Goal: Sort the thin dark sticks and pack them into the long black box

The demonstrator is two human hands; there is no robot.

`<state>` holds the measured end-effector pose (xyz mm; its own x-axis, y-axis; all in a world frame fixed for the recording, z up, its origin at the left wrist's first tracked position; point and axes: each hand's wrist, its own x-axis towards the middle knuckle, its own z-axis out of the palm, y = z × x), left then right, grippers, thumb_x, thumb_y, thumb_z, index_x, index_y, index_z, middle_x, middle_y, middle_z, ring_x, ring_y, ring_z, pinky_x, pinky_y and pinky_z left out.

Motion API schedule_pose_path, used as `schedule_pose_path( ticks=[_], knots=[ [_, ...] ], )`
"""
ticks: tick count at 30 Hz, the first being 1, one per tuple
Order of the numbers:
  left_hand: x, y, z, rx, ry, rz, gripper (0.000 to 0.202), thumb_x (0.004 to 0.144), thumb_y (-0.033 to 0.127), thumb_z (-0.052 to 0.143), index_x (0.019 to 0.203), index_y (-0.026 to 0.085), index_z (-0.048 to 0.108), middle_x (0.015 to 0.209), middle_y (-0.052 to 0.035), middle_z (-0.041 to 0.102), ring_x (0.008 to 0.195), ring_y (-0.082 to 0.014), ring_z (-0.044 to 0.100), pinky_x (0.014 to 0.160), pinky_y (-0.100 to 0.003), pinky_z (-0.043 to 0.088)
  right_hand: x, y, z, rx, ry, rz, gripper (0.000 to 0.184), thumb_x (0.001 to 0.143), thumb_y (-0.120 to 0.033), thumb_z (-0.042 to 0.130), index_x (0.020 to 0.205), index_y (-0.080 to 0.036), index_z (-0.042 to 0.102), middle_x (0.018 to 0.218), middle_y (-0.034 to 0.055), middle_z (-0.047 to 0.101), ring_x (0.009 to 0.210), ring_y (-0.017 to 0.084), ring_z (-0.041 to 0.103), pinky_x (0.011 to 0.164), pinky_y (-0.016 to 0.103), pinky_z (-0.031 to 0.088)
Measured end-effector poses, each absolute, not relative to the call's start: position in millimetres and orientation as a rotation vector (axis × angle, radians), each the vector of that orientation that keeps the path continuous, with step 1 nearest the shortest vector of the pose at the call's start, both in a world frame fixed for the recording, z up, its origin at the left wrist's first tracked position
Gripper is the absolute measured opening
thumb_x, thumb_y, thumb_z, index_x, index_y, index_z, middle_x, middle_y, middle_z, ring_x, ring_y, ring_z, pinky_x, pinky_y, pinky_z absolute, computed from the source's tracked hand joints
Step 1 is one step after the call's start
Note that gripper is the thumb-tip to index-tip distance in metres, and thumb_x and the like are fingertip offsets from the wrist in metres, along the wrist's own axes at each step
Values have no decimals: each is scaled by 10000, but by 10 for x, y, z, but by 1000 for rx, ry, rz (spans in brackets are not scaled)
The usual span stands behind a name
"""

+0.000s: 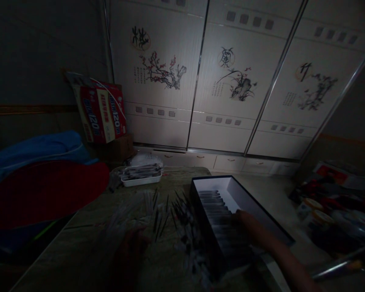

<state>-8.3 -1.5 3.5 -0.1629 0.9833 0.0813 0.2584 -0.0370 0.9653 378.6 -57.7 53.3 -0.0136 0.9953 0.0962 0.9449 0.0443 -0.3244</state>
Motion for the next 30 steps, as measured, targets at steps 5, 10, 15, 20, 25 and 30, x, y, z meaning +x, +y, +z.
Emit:
schedule_pose_path(
  ticks=[5,10,15,20,25,30],
  knots=[
    [-117,42,-100,1410,1454,1261,253,730,383,557,894,213,648,733,-10,724,735,-224,664,681,-307,521,3681,-537,548,-1917,-2081,335,356,738,-39,432,872,-216,710,837,52,696,737,144,627,674,209,414],
    [-117,64,-167,1423,1469,1332,230,712,396,570,826,215,655,731,-9,728,714,-216,671,690,-308,529,3715,-497,531,-1978,-2044,312,275,671,-81,516,836,-187,709,821,62,690,727,165,621,677,227,433],
    [-117,79,-183,1382,1446,1303,272,708,412,566,871,211,650,710,-11,723,685,-214,670,638,-303,534,3804,-440,460,-1973,-1980,253,269,684,-107,504,827,-200,712,840,71,687,782,172,628,724,234,443],
    [-94,63,-170,1363,1409,1316,338,723,484,543,875,199,641,652,-8,701,615,-204,652,609,-307,527,3698,-464,610,-1914,-1807,92,332,840,-247,364,987,-182,655,987,95,670,884,200,633,805,308,460],
    [-41,-15,-84,1315,1412,1415,398,735,557,508,857,200,634,571,-1,674,551,-202,630,561,-307,515,3107,-660,862,-1654,-1554,-65,302,877,-401,435,991,-194,624,1004,81,669,914,202,627,811,302,470],
    [-46,-64,-33,1307,1473,1447,440,724,597,498,849,201,641,599,-10,688,590,-214,654,592,-316,526,2233,-713,791,-1484,-1708,171,243,890,-288,426,1008,-212,625,990,60,673,909,170,628,792,253,477]
  ],
)
